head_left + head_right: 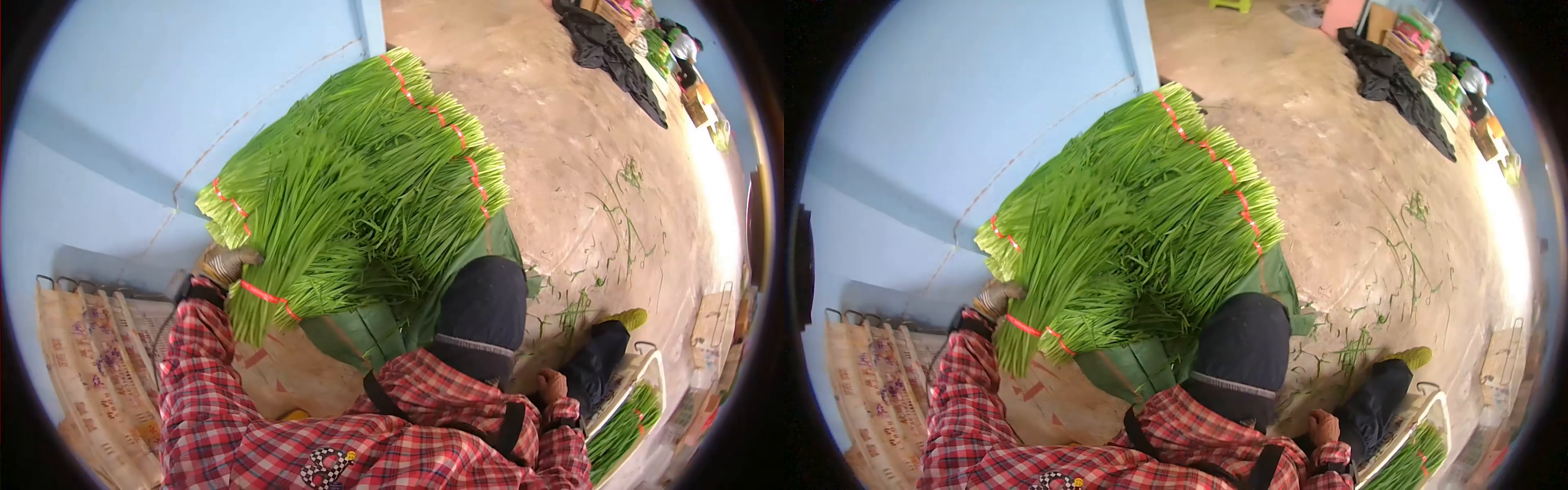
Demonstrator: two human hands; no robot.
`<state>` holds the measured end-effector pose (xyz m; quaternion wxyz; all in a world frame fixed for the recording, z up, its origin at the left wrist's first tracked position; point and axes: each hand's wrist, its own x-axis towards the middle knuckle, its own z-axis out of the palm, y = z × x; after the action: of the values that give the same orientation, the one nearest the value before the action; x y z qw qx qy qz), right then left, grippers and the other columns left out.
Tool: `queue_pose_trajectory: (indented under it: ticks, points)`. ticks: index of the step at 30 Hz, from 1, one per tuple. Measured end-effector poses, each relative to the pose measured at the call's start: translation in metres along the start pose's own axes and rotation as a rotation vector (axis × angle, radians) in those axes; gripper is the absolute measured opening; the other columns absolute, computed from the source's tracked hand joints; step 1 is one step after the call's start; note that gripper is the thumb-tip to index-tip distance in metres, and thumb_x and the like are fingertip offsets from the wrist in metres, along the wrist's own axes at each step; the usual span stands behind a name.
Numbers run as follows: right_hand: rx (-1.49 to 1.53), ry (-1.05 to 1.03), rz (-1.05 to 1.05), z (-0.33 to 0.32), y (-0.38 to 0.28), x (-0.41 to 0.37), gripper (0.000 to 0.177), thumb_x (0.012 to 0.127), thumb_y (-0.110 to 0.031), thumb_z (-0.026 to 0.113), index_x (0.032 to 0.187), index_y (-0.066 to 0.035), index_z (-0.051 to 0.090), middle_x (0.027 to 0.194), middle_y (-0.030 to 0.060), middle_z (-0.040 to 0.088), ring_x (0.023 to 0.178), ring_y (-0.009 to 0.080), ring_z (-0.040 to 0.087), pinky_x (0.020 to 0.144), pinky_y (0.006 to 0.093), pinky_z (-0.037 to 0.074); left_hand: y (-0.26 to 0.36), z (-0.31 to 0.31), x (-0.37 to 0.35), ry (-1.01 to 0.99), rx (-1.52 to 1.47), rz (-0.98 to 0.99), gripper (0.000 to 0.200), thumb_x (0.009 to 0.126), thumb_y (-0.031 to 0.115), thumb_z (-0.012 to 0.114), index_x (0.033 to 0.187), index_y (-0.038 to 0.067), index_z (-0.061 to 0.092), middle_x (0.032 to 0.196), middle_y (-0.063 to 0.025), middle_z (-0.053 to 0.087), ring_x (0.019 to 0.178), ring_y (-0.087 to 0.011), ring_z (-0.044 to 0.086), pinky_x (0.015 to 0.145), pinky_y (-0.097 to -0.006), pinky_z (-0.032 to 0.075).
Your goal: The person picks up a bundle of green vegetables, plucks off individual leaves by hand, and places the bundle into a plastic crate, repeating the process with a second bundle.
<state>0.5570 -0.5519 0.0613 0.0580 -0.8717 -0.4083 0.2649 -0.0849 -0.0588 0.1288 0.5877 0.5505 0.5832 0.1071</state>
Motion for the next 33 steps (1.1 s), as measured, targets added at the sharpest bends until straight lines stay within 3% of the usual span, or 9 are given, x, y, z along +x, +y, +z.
queue_pose_trajectory:
  ticks: [3,10,12,19,22,24,28,30,33]
  points:
    - [0.061,0.025,-0.072,0.008,0.011,-0.001,0.023,0.076,-0.018,0.062,0.095,-0.008,0.070,0.089,0.0176,0.067,0.087,0.0352,0.065,0.078,0.0408,0.051,0.000,0.030,0.012,-0.250,-0.353,0.228,0.052,0.069,0.012,0.066,0.119,-0.002,0.058,0.107,-0.0108,0.065,0.101,-0.0219,0.061,0.090,-0.0358,0.049]
    - [0.336,0.241,-0.315,-0.001,-0.027,-0.001,0.024,0.080,-0.019,0.060,0.100,-0.007,0.068,0.087,0.0197,0.066,0.083,0.0373,0.064,0.074,0.0421,0.051,0.150,0.159,0.008,-0.732,-0.026,0.509,0.023,0.079,-0.001,0.064,0.102,-0.003,0.065,0.108,-0.0098,0.065,0.099,-0.0211,0.061,0.091,-0.0349,0.048]
    - [0.432,0.133,-0.243,-0.020,-0.054,-0.021,0.023,0.081,-0.016,0.059,0.099,-0.004,0.066,0.087,0.0196,0.066,0.081,0.0356,0.064,0.075,0.0406,0.051,0.199,0.217,-0.027,-0.810,0.026,0.368,0.031,0.081,0.003,0.066,0.111,-0.003,0.061,0.105,-0.0125,0.066,0.093,-0.0212,0.064,0.084,-0.0327,0.052]
    - [0.571,0.194,-0.470,-0.017,-0.048,-0.046,0.022,0.083,-0.016,0.058,0.099,-0.005,0.067,0.086,0.0188,0.066,0.079,0.0348,0.064,0.073,0.0400,0.051,0.209,0.323,-0.056,-0.826,0.464,0.177,0.061,0.079,0.013,0.071,0.131,-0.002,0.043,0.101,-0.0152,0.067,0.089,-0.0211,0.066,0.080,-0.0321,0.054]
    - [0.691,0.215,-0.543,-0.010,-0.043,-0.042,0.022,0.082,-0.011,0.058,0.100,-0.004,0.066,0.085,0.0177,0.067,0.078,0.0341,0.064,0.072,0.0396,0.051,0.201,0.343,-0.068,-0.525,0.450,0.429,0.060,0.081,0.016,0.070,0.130,-0.005,0.042,0.101,-0.0168,0.068,0.089,-0.0202,0.066,0.080,-0.0289,0.053]
    - [0.731,0.201,-0.569,-0.012,-0.042,-0.043,0.023,0.081,-0.009,0.058,0.102,-0.004,0.065,0.085,0.0170,0.067,0.078,0.0335,0.064,0.072,0.0394,0.051,0.186,0.345,-0.038,-0.527,0.500,0.452,0.052,0.085,0.022,0.067,0.125,-0.006,0.048,0.102,-0.0163,0.067,0.087,-0.0220,0.067,0.083,-0.0296,0.052]
    - [0.631,0.272,-0.626,-0.035,-0.041,-0.059,0.022,0.086,-0.006,0.056,0.106,-0.002,0.063,0.087,0.0164,0.067,0.079,0.0252,0.066,0.073,0.0345,0.050,0.171,0.316,0.002,-0.619,0.439,0.967,0.043,0.090,0.034,0.057,0.111,-0.003,0.061,0.100,-0.0145,0.068,0.085,-0.0270,0.067,0.083,-0.0392,0.054]
    - [0.789,0.314,-0.608,-0.049,-0.042,-0.068,0.020,0.083,-0.008,0.058,0.101,-0.002,0.065,0.085,0.0165,0.066,0.076,0.0300,0.065,0.071,0.0375,0.050,0.173,0.325,-0.030,-0.721,-0.354,0.077,0.040,0.083,0.034,0.065,0.105,0.001,0.065,0.099,-0.0141,0.069,0.085,-0.0273,0.067,0.080,-0.0424,0.055]
    - [0.984,0.302,-0.579,-0.060,-0.042,-0.072,0.019,0.085,-0.006,0.055,0.101,-0.001,0.065,0.082,0.0134,0.065,0.072,0.0191,0.061,0.067,0.0322,0.049,0.165,0.327,-0.040,-0.869,-0.520,0.141,0.042,0.079,0.034,0.071,0.105,0.002,0.066,0.099,-0.0133,0.069,0.085,-0.0277,0.067,0.079,-0.0436,0.056]
